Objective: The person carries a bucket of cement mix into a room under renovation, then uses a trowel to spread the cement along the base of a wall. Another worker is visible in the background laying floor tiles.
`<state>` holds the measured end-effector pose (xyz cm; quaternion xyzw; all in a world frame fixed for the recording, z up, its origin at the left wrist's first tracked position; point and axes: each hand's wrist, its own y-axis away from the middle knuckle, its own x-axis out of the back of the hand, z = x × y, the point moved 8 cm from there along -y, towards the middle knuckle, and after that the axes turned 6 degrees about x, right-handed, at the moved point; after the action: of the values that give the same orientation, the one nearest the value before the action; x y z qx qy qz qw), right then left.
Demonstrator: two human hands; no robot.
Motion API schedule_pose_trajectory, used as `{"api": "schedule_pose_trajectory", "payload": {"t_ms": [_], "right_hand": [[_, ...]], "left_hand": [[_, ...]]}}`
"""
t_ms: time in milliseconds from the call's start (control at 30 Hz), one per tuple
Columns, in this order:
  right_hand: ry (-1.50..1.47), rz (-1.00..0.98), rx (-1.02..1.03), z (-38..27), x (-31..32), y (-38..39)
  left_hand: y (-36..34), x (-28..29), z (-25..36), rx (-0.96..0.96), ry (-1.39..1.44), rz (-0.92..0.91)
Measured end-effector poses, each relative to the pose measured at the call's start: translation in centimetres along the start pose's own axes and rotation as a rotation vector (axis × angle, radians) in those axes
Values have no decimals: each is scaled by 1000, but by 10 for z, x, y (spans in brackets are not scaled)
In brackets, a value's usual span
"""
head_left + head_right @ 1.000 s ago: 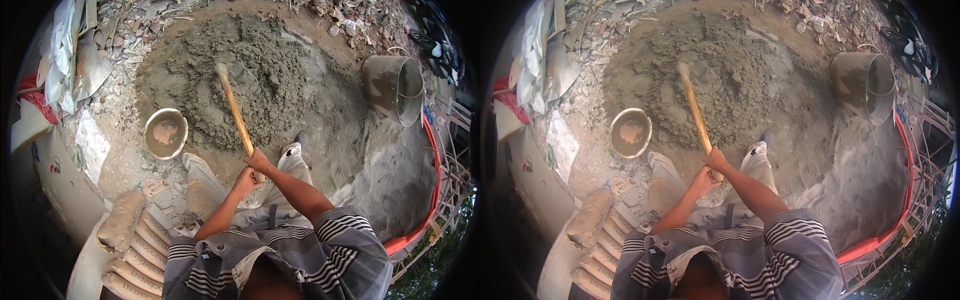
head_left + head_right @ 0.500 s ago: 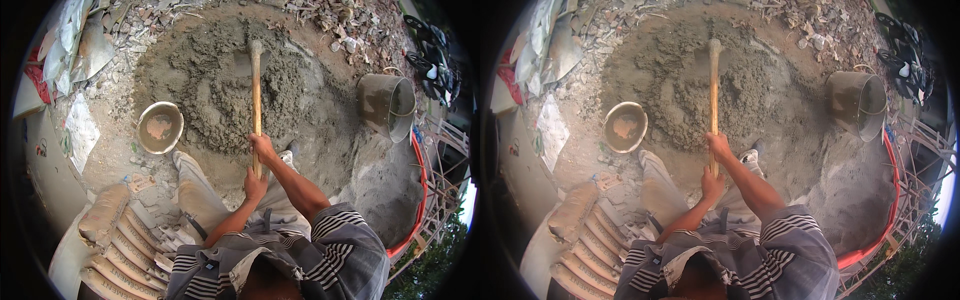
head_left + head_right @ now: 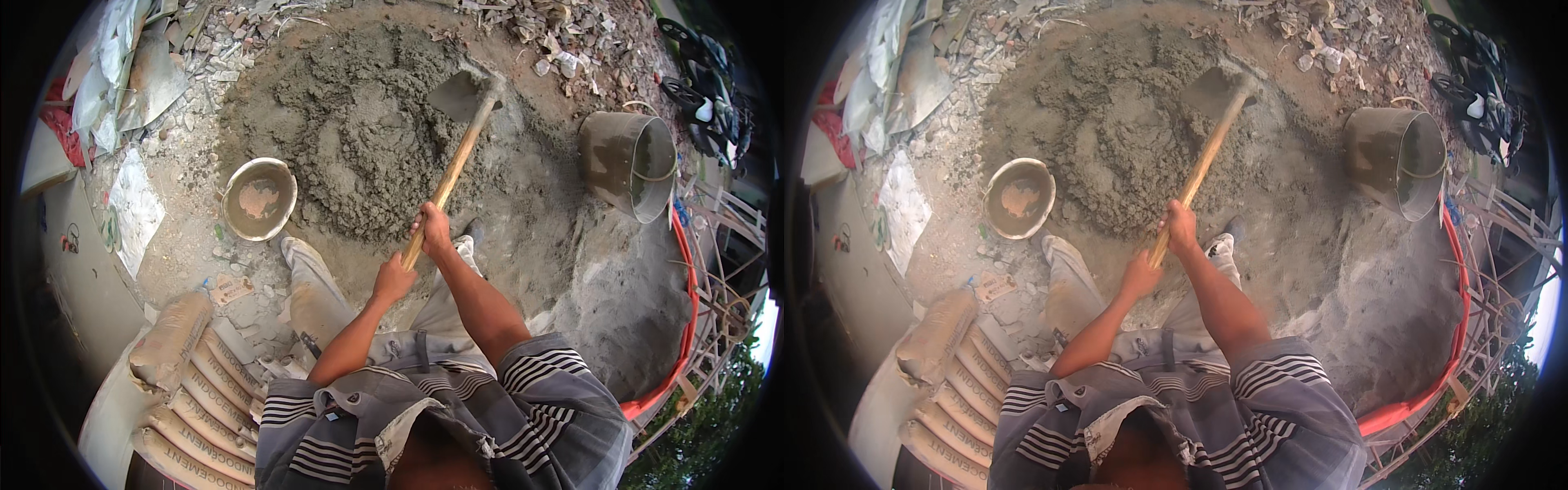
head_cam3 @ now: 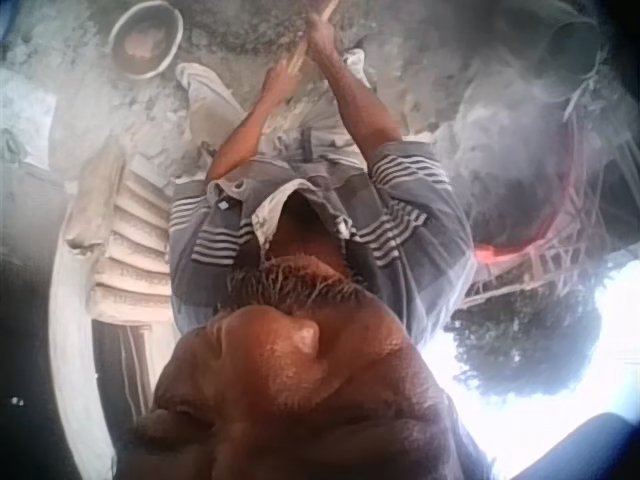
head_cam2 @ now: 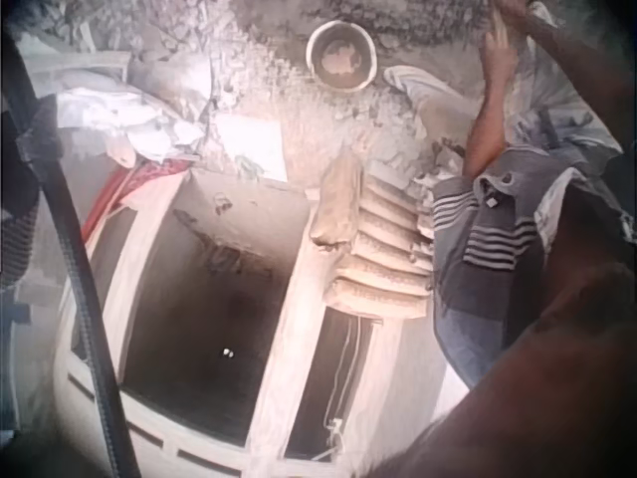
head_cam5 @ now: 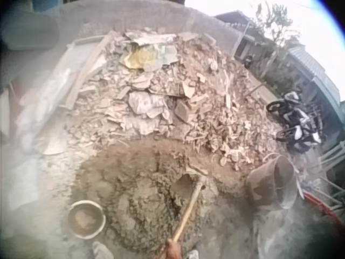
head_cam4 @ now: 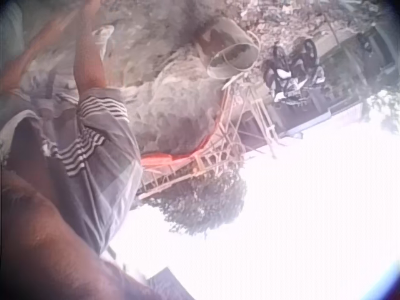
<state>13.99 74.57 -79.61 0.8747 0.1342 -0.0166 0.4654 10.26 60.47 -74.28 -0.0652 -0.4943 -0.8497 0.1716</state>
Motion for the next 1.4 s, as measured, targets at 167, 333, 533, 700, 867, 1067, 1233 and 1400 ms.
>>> {"api": "schedule_pose_trajectory", "payload": {"t_ms": [167, 333, 533, 700, 867, 1067, 1233, 1400], "right_hand": [[41, 45, -526, 116, 27, 28], [-97, -40, -601, 67, 2, 16], [-302, -43, -521, 27, -52, 58], [-340, 293, -445, 16, -91, 47], [-473, 56, -445, 116, -210, 82], [-436, -225, -678, 219, -334, 143], [-336, -281, -581, 188, -291, 157], [-290, -97, -245, 39, -172, 65]], "left_hand": [[50, -18, -40, 348, -12, -149], [44, 15, 43, 297, 208, -330], [106, 118, 88, 227, -100, -501], [178, 227, 49, 30, -435, -300], [229, 351, -95, 269, -434, -79], [247, 436, -279, 261, -486, 394], [221, 379, -326, 338, -501, 192], [123, 237, -190, 38, -262, 16]]}}
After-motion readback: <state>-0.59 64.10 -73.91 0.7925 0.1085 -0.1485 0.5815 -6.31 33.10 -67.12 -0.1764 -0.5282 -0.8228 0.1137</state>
